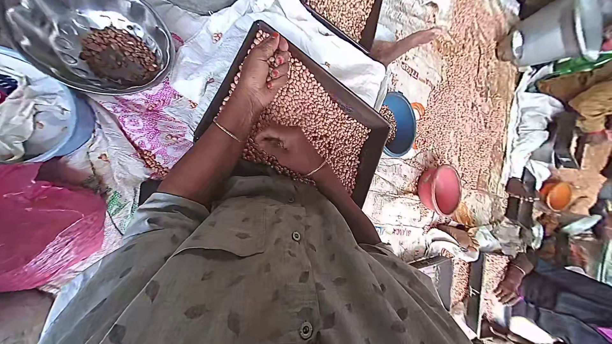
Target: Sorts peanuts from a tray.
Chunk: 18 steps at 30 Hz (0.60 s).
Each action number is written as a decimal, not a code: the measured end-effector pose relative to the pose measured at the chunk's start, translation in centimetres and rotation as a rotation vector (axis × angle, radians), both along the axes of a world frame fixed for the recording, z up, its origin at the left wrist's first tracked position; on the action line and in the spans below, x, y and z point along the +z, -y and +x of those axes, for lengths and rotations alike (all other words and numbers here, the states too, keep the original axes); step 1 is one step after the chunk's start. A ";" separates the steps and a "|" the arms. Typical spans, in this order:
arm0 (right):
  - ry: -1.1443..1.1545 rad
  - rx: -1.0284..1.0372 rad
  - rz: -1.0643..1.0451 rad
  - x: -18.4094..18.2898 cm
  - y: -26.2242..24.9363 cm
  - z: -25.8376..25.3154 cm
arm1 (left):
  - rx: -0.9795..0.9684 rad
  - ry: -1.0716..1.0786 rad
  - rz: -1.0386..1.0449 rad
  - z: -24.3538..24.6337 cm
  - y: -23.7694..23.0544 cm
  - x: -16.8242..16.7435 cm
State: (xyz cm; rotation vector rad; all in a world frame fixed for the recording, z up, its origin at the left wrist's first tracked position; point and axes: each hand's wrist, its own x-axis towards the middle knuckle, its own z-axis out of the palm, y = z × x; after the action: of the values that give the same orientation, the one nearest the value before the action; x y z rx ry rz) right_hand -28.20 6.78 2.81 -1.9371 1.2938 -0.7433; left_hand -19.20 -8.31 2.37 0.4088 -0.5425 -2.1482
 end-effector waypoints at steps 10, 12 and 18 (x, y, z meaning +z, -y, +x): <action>0.099 -0.018 0.439 -0.7 -6.5 -11.0 | -0.008 0.048 -0.018 -0.3 -0.1 -0.1; 0.163 -0.211 0.352 -0.6 -6.3 -13.1 | -0.016 0.047 -0.015 -0.4 -0.1 -0.1; 0.039 -0.342 0.032 -0.6 -0.7 -8.1 | -0.019 0.058 -0.014 -0.3 0.1 -0.5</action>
State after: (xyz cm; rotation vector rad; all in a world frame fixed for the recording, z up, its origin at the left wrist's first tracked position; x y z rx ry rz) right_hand -36.30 7.53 2.20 -1.6866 1.6238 -0.9146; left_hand -19.50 -8.41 1.84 0.4608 -0.5958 -2.1554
